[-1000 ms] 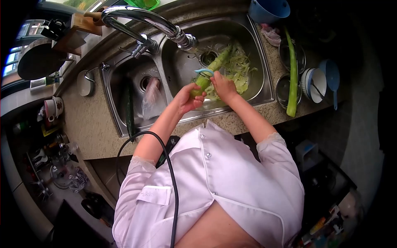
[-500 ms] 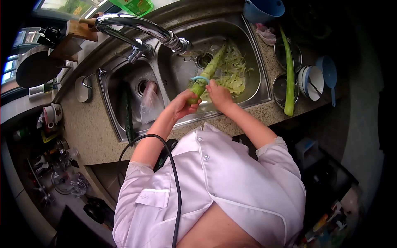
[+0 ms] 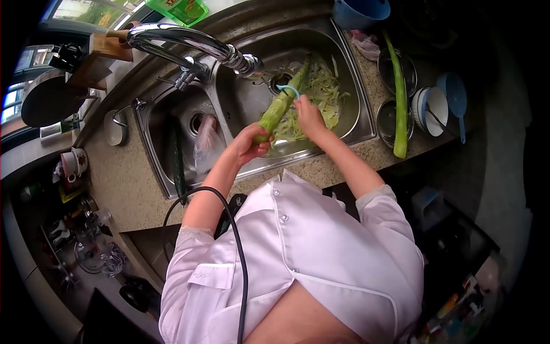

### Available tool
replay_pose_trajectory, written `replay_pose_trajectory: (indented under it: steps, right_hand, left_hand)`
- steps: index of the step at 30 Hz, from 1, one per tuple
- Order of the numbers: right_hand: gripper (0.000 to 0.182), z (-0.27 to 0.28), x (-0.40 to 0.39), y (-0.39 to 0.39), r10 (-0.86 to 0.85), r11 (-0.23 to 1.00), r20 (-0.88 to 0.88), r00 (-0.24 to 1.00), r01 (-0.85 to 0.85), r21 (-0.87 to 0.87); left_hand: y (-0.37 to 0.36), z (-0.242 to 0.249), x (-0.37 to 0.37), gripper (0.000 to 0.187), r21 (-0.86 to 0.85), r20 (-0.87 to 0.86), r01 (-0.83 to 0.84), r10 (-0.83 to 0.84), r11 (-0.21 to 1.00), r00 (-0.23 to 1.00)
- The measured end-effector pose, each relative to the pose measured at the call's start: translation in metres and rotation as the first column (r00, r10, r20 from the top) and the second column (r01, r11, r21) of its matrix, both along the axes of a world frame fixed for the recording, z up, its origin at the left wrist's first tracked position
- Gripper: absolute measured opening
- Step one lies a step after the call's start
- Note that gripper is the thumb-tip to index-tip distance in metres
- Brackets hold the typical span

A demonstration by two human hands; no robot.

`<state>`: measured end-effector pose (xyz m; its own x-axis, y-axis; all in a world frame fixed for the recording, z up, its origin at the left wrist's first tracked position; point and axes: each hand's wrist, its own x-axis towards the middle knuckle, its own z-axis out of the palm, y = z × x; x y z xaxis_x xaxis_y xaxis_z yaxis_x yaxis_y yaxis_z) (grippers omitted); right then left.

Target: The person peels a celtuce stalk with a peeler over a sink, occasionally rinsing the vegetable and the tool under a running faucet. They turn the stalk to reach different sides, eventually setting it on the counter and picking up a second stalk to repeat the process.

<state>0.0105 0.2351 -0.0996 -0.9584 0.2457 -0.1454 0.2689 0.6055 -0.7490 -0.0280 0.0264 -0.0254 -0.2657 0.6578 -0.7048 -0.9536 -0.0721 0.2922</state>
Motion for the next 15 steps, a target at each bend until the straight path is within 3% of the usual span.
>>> replay_pose_trajectory:
  steps: [4, 5, 7, 9, 13, 15]
  right_hand:
    - [0.021, 0.021, 0.033, -0.033, 0.218, 0.976, -0.057, 0.974, -0.217, 0.017]
    - [0.022, 0.010, 0.023, -0.018, 0.241, 0.963, -0.093, 0.966, -0.227, 0.142]
    - [0.026, -0.003, -0.004, -0.006, 0.126, 0.975, 0.119, 0.985, -0.145, 0.167]
    - [0.031, -0.039, -0.026, 0.024, -0.030, 0.975, 0.193, 0.981, -0.014, 0.220]
    - [0.032, -0.070, -0.027, 0.054, -0.135, 0.973, 0.172, 0.976, 0.098, 0.210]
    - [0.031, -0.068, -0.018, 0.046, -0.162, 0.982, 0.098, 0.982, 0.151, 0.112]
  left_hand:
    - [0.005, 0.005, 0.000, 0.026, -0.001, -0.025, 0.046, -0.046, 0.999, 0.999]
    - [0.005, 0.004, -0.002, 0.026, -0.006, -0.024, 0.046, -0.046, 0.999, 0.999]
    - [0.003, 0.001, -0.003, 0.028, -0.049, -0.045, 0.027, -0.030, 0.998, 0.999]
    - [0.006, 0.003, -0.004, 0.030, -0.058, -0.049, 0.048, -0.050, 0.997, 0.998]
    - [-0.003, 0.012, 0.004, 0.029, -0.068, -0.023, 0.072, -0.073, 0.995, 0.997]
    - [0.002, 0.005, -0.002, 0.029, -0.062, -0.037, 0.083, -0.085, 0.995, 0.996]
